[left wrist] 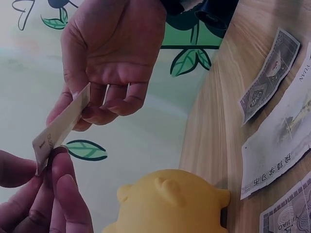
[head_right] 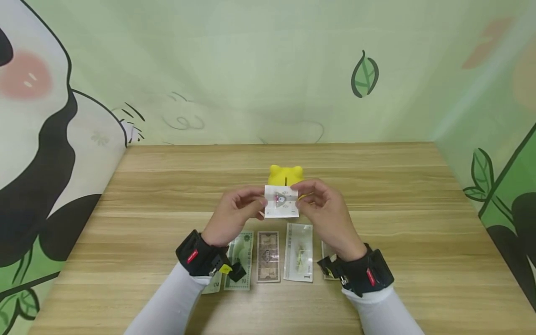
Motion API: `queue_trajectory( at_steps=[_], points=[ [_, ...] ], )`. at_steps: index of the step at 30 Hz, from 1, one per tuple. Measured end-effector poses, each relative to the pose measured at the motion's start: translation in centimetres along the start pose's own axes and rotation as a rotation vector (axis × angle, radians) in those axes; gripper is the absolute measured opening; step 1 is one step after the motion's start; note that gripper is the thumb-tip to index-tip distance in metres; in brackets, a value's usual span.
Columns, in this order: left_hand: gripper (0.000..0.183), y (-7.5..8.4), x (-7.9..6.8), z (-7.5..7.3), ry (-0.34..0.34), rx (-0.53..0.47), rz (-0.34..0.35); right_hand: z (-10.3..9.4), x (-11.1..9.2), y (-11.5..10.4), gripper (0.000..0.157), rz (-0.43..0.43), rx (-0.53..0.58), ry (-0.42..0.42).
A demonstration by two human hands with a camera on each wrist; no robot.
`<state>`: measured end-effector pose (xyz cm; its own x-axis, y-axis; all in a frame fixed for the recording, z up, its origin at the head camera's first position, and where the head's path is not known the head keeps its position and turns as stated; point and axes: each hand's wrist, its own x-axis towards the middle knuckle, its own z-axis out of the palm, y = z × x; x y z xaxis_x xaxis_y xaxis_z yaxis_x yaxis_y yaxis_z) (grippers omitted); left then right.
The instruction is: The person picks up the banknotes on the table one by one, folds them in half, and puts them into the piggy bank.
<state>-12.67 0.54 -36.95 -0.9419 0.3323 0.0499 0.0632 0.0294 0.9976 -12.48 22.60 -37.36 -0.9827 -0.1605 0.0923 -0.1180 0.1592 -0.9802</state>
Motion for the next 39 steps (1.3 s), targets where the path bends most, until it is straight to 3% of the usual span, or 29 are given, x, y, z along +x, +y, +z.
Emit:
queue_trajectory(
  at_steps=[3, 5, 12, 16, 23, 33, 39],
  points=[
    [0.025, 1.2, -0.5, 0.1, -0.005, 0.012, 0.001, 0.1, 0.0, 0.0, 0.029, -0.004, 0.013, 0.020],
    [0.025, 1.2, -0.5, 0.1, -0.006, 0.012, 0.006, 0.1, 0.1, 0.0, 0.031, -0.003, 0.020, 0.032],
    [0.025, -1.7, 0.4, -0.2, 0.005, -0.010, 0.024, 0.1, 0.1, -0.2, 0.038, 0.016, 0.034, 0.034],
    [0.024, -2.1, 0.5, -0.3, 0.024, -0.008, 0.031, 0.1, 0.1, -0.2, 0.037, 0.034, 0.056, 0.003],
    [0.024, -2.1, 0.5, -0.5, 0.050, -0.041, 0.062, 0.1, 0.2, -0.1, 0.037, 0.102, 0.064, -0.069],
    [0.024, -2.2, 0.6, -0.6, 0.050, -0.068, 0.040, 0.1, 0.2, 0.2, 0.021, 0.079, 0.063, -0.087],
    [0.021, -0.4, 0.0, -0.4, 0.037, -0.071, 0.037, 0.2, 0.1, 0.2, 0.019, 0.074, 0.074, -0.075]
  ],
)
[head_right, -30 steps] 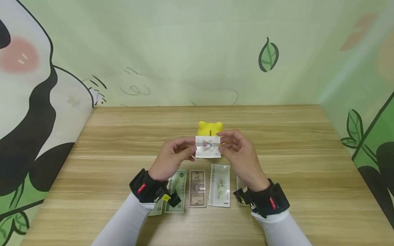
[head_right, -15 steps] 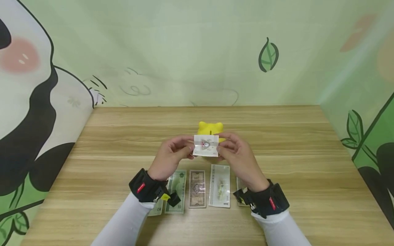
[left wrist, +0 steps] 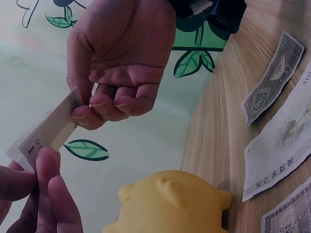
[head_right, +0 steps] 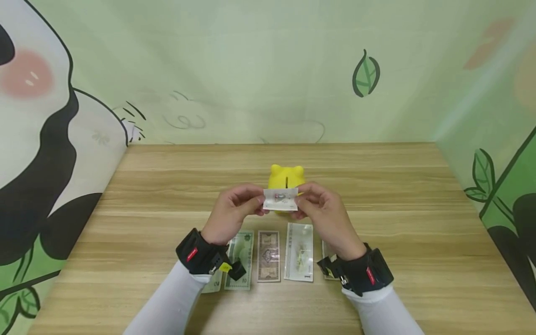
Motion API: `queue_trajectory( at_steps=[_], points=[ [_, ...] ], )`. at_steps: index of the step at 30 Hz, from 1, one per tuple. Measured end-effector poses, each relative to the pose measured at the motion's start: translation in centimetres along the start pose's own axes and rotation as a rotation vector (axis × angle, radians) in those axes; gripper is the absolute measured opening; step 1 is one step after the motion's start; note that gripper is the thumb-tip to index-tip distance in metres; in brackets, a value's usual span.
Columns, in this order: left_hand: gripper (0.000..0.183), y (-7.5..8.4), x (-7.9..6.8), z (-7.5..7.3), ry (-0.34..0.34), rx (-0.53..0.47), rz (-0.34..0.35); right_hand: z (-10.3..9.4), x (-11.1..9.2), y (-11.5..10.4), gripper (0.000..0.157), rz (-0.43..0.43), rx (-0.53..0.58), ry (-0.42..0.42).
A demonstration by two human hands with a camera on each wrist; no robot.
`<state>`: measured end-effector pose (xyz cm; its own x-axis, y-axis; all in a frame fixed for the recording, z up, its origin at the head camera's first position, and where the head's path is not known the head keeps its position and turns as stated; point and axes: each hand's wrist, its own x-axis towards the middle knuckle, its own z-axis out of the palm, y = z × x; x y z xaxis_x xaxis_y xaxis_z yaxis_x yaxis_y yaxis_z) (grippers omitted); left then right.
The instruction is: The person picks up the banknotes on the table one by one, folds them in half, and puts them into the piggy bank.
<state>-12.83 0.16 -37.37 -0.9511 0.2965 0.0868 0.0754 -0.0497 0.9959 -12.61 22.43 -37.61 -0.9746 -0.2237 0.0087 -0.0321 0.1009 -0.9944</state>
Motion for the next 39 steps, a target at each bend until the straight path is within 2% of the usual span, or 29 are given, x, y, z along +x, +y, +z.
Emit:
queue_trajectory(
  at_steps=[3, 13, 18, 24, 31, 39],
  points=[
    [0.019, 0.9, -0.3, 0.2, -0.004, 0.011, 0.019, 0.0, 0.0, -0.1, 0.019, 0.002, 0.001, -0.002],
    [0.017, 1.3, -0.5, 0.5, 0.018, 0.076, 0.043, 0.1, 0.0, -0.1, 0.022, 0.023, -0.028, 0.008],
    [0.019, 1.4, -0.5, 0.5, 0.022, 0.098, 0.035, 0.0, 0.0, -0.1, 0.025, 0.035, -0.034, 0.019],
    [0.019, 1.4, -0.6, 0.5, 0.025, 0.117, 0.026, 0.1, 0.0, -0.2, 0.021, 0.044, -0.008, 0.004],
    [0.017, -1.8, 0.4, 0.0, 0.038, 0.162, 0.049, 0.1, 0.1, 0.3, 0.020, 0.022, -0.016, 0.003],
    [0.018, 1.1, -0.6, 0.7, 0.048, 0.200, 0.067, 0.4, 0.1, 0.3, 0.031, 0.036, 0.010, -0.027]
  ],
)
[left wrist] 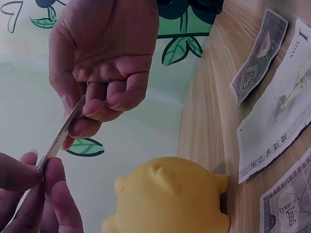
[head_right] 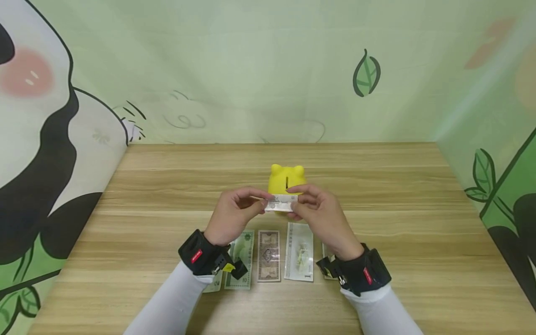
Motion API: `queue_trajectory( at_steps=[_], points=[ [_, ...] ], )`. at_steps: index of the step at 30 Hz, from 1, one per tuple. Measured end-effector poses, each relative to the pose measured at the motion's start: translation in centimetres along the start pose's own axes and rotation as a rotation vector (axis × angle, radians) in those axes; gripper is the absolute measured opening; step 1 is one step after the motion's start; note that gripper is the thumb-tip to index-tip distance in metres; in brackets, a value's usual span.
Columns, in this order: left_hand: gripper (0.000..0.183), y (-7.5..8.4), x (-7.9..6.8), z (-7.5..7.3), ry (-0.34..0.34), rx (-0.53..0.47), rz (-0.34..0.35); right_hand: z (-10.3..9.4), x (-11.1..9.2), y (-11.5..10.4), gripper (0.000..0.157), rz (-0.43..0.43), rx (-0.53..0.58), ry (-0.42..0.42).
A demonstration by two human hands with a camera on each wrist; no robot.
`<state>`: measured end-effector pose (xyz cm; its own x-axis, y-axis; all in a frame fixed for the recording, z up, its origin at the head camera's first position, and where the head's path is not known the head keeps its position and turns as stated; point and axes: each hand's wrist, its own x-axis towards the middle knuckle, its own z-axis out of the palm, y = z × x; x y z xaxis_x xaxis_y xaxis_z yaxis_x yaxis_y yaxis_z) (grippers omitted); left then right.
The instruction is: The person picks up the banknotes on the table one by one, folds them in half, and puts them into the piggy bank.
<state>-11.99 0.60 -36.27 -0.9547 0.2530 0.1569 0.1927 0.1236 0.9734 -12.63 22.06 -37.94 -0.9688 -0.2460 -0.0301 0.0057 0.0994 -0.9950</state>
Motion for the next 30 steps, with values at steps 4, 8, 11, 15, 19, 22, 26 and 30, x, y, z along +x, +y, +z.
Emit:
queue_trajectory(
  at_steps=[4, 8, 11, 15, 19, 22, 26, 30],
  points=[
    [0.020, 0.3, 0.0, 0.0, -0.011, -0.027, -0.015, 0.2, 0.0, 0.0, 0.026, 0.010, -0.006, -0.012],
    [0.028, -0.9, 0.4, 0.1, -0.032, -0.073, -0.046, 0.2, 0.0, 0.0, 0.023, 0.001, -0.009, 0.005],
    [0.034, -2.4, 0.8, 0.2, -0.056, -0.121, -0.064, 0.2, 0.0, 0.1, 0.021, -0.014, -0.013, 0.011],
    [0.029, -3.3, 0.9, 0.5, -0.093, -0.146, -0.075, 0.3, 0.0, 0.2, 0.019, -0.028, -0.005, 0.010],
    [0.020, -3.4, 0.8, 0.6, -0.117, -0.137, -0.065, 0.5, 0.0, 0.2, 0.018, -0.046, -0.006, 0.012],
    [0.019, -3.4, 0.8, 0.6, -0.119, -0.128, -0.061, 0.5, 0.0, 0.3, 0.017, -0.062, -0.016, 0.015],
    [0.019, -3.3, 0.8, 0.6, -0.132, -0.131, -0.069, 0.5, -0.1, 0.3, 0.016, -0.077, -0.030, 0.022],
    [0.019, -3.4, 0.8, 0.6, -0.145, -0.146, -0.076, 0.5, -0.1, 0.3, 0.016, -0.090, -0.037, 0.025]
  ],
)
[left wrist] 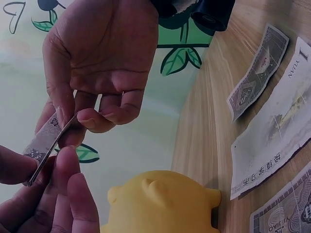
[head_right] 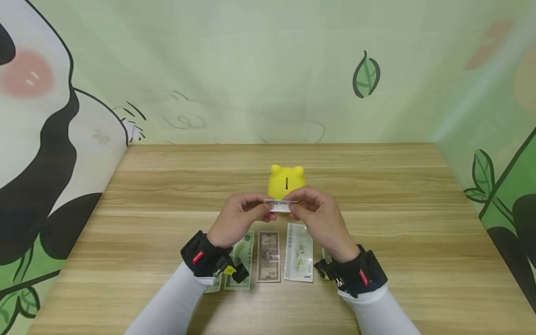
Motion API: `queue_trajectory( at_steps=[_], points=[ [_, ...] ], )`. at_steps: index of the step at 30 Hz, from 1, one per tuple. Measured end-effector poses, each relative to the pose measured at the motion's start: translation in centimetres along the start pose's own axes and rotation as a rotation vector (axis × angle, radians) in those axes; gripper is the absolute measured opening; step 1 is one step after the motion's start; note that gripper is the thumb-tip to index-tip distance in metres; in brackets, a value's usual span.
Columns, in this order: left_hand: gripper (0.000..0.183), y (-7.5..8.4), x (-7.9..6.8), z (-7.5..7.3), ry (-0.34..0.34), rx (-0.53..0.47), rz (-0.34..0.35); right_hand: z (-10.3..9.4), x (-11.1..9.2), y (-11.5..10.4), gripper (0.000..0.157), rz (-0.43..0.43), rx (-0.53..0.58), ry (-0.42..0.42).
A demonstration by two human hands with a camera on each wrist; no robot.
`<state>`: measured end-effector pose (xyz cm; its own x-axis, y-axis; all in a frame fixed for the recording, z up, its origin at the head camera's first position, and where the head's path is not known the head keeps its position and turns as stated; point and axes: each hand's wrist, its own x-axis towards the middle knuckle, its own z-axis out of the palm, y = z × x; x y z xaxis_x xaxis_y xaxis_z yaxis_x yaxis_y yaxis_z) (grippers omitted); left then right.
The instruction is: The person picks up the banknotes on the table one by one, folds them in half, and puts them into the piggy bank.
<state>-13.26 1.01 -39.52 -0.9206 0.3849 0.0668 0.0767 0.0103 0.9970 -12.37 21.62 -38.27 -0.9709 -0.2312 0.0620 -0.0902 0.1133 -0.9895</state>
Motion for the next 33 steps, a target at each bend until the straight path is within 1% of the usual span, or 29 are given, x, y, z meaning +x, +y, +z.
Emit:
queue_trajectory(
  at_steps=[6, 12, 17, 18, 23, 25, 29, 33],
  points=[
    [0.019, 0.0, -0.1, 0.0, 0.010, 0.008, -0.004, 0.0, -0.1, 0.0, 0.016, -0.006, -0.010, -0.007],
    [0.019, -0.1, -0.1, 0.1, 0.024, 0.012, 0.013, 0.2, 0.0, 0.1, 0.017, 0.018, -0.015, -0.027],
    [0.017, 0.0, -0.2, 0.1, 0.034, 0.029, 0.010, 0.3, 0.0, 0.1, 0.017, 0.039, -0.017, -0.028],
    [0.017, 0.1, -0.2, 0.1, 0.036, 0.039, 0.005, 0.3, 0.0, 0.1, 0.018, 0.041, -0.017, -0.028],
    [0.018, 2.6, -0.9, 0.4, 0.037, 0.073, -0.003, 0.4, 0.0, 0.2, 0.017, 0.043, -0.024, -0.027],
    [0.018, 3.4, -1.2, 0.5, 0.038, 0.079, 0.004, 0.5, 0.1, 0.2, 0.016, 0.043, -0.026, -0.029],
    [0.018, 3.4, -1.2, 0.5, 0.045, 0.082, 0.013, 0.5, 0.0, 0.2, 0.017, 0.052, -0.028, -0.039],
    [0.018, 3.4, -1.2, 0.6, 0.058, 0.087, 0.013, 0.6, 0.0, 0.1, 0.018, 0.064, -0.033, -0.066]
  ],
)
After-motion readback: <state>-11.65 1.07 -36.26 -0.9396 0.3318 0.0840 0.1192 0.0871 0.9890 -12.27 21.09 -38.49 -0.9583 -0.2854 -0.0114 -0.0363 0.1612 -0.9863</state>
